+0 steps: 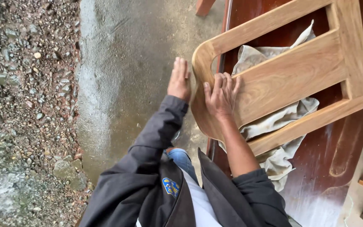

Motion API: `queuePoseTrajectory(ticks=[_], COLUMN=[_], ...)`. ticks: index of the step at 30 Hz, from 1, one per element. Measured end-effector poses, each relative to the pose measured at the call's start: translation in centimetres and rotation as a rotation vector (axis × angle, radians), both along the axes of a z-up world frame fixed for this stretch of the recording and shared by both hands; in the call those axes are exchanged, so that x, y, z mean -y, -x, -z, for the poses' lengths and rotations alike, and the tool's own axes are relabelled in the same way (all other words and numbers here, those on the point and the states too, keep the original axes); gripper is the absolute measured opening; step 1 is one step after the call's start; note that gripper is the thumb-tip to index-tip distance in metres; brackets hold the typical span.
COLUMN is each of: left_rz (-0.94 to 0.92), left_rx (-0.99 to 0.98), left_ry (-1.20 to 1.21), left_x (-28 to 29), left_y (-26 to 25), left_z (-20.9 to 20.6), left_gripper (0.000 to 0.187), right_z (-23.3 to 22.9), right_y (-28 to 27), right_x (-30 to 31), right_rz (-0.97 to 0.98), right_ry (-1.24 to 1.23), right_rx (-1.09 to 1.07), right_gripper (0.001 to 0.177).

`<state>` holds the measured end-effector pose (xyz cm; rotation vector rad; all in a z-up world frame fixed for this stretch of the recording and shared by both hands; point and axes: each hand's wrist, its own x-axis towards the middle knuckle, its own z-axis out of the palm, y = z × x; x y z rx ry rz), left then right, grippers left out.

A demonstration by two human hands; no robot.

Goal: The person sands the edges and surfaces of a wooden chair frame using a sanding block. They rotate the chair to access different sides and smooth the curved edges and flat surfaces.

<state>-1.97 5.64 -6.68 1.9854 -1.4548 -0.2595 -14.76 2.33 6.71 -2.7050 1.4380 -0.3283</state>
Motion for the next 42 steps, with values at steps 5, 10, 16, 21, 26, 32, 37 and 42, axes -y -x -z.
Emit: queuePoseTrajectory(ticks=[5,10,16,21,26,32,37,42], left_rz=[-0.204,-0.004,-0.006,0.076,-0.039,0.081,-0.192,-0.124], left_rx=[-0.817,-0.518,-0.389,-0.352,-0.459,-0.293,-0.546,-0.651], left_ry=[-0.386,-0.628,-0.209,-0.491,-0.368,-0.439,-0.489,-0.218], left_x=[5.8,9.1,5.5,11.4,6.0,11.1,4.8,0.5], left_y=[0.0,-1.5,-0.3,-4.1,-1.8,-2.8,-1.2,2.6], left_z=[-13.5,-4.0,-5.5,2.7,-7.1,-1.6,-6.5,-9.1], left_gripper=[0.046,0.033,0.045,0.043,0.039,0.033,0.034,0.045], right_z=[-0.7,-1.7,-1.8,-2.1,-3.0,-2.3,-2.0,-0.3], right_y=[-0.5,-0.8,-1.0,-1.0,-0.9,-0.8,-0.9,-0.4], right_x=[-0.4,-0.3,0.3,-0.2,-0.2,-0.3,-0.6,0.0], right_rz=[0.066,0.135,0.112,0.144,0.132,0.155,0.042,0.059], right_ry=[0.192,-0.010,-0.053,-0.224,-0.234,-0.255,0.102,-0.085], right_rx=[-0.215,-0.094,-0.055,-0.077,-0.067,-0.065,-0.124,-0.057], right_gripper=[0.034,0.042,0.045,0.047,0.044,0.042,0.034,0.044])
